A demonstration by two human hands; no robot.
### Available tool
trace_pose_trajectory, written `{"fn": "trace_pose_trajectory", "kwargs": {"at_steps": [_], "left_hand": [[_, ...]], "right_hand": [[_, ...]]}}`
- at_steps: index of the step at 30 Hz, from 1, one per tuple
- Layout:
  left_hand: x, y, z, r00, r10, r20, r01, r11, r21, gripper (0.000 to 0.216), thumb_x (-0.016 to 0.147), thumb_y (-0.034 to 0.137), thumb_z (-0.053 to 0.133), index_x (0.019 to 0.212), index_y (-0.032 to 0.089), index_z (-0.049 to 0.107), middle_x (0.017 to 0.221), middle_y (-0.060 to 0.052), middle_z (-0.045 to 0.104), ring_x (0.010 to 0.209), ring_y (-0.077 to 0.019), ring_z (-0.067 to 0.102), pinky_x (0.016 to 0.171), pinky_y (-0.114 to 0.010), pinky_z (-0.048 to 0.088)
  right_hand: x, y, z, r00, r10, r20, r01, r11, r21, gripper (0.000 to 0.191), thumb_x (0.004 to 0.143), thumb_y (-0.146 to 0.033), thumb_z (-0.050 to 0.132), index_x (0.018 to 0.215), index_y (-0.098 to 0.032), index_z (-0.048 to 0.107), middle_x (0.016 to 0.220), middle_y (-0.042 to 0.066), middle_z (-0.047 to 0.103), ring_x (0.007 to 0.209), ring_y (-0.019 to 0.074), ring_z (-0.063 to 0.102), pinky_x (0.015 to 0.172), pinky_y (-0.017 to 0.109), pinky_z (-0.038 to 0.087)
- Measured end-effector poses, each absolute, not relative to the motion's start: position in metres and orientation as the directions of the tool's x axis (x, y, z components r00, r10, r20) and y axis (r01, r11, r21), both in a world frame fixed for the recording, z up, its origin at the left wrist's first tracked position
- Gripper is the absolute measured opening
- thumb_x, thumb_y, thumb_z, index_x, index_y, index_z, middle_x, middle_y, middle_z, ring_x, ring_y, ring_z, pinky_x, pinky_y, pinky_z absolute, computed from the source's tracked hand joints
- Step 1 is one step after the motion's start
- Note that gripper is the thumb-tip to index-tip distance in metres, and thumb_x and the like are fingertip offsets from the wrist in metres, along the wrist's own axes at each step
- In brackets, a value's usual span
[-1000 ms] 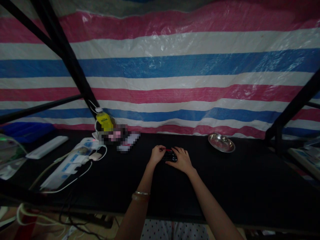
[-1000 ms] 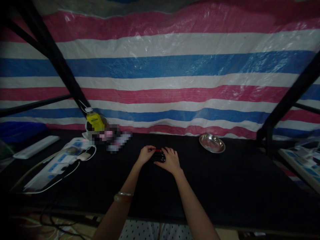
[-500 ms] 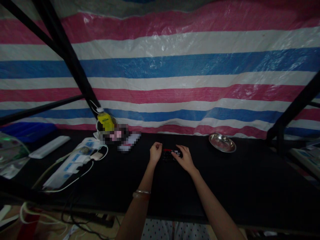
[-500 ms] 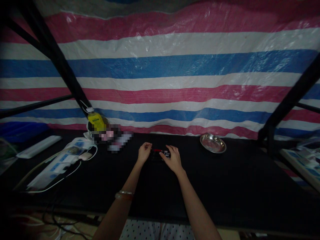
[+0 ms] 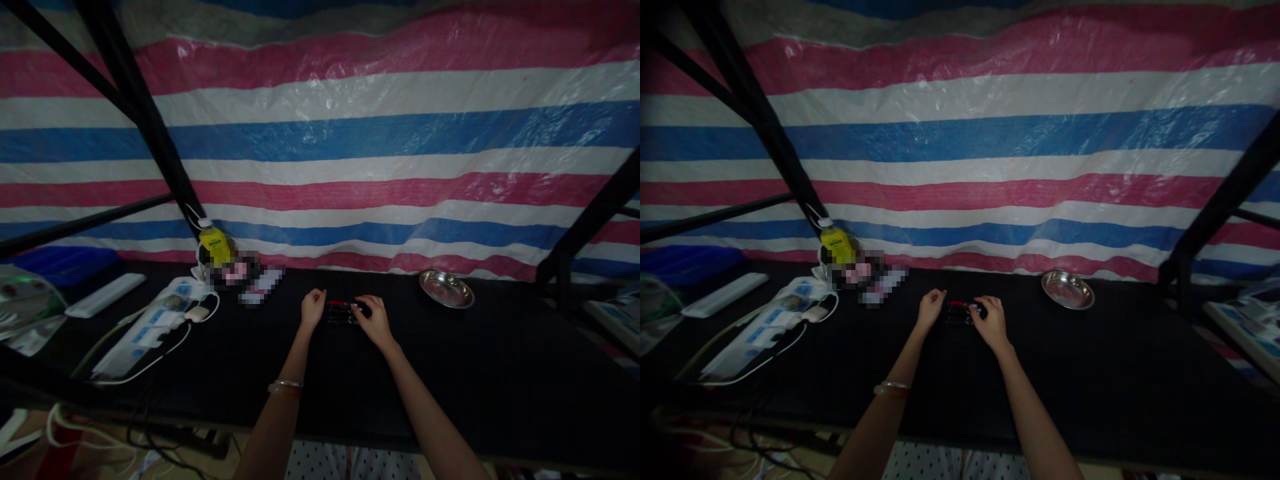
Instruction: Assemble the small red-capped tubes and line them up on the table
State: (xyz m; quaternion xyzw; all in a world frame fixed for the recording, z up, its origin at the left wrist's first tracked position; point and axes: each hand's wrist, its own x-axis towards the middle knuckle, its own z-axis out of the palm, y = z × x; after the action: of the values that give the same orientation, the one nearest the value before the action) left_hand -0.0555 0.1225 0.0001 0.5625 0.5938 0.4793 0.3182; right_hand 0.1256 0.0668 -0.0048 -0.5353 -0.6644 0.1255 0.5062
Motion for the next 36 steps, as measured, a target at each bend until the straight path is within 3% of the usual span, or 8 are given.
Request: {"fn": "trace_pose_trajectory", "kwargs": {"at_steps": [5, 16, 36], "left_hand": [[-0.056, 0.124, -0.003, -0.172, 0.971, 0.166, 0.330, -0.102, 0.938, 0.036, 0.072, 0.042, 0.053, 0.049, 0.019, 0.037, 0.046, 0.007, 0.035, 0.047, -0.0084, 0.036, 0.050, -0.021, 0.027], [-0.058, 0.128, -0.010, -0.179, 0.973, 0.143, 0.232, -0.100, 0.968, 0.027, 0.064, 0.038, 0.064, 0.057, 0.019, 0.047, 0.048, 0.006, 0.046, 0.044, -0.0087, 0.043, 0.049, -0.021, 0.033], [-0.059, 0.134, -0.019, -0.177, 0.972, 0.154, 0.182, -0.121, 0.976, 0.030, 0.060, 0.042, 0.068, 0.056, 0.018, 0.051, 0.049, 0.004, 0.050, 0.046, -0.0092, 0.047, 0.048, -0.021, 0.035]], "right_hand": [[0.128, 0.070, -0.011, 0.157, 0.822, 0.548, 0.546, 0.390, -0.742, 0.025, 0.078, -0.037, 0.058, 0.091, -0.018, 0.068, 0.094, 0.010, 0.064, 0.095, 0.0234, 0.054, 0.086, 0.039, 0.043], [0.131, 0.069, -0.009, 0.223, 0.829, 0.513, 0.515, 0.346, -0.784, 0.022, 0.077, -0.037, 0.057, 0.085, -0.020, 0.069, 0.088, 0.008, 0.064, 0.089, 0.0236, 0.054, 0.079, 0.037, 0.043], [0.130, 0.055, -0.002, 0.148, 0.799, 0.584, 0.604, 0.395, -0.693, 0.010, 0.075, -0.029, 0.061, 0.074, -0.021, 0.066, 0.076, 0.004, 0.059, 0.079, 0.0201, 0.051, 0.076, 0.035, 0.041]]}}
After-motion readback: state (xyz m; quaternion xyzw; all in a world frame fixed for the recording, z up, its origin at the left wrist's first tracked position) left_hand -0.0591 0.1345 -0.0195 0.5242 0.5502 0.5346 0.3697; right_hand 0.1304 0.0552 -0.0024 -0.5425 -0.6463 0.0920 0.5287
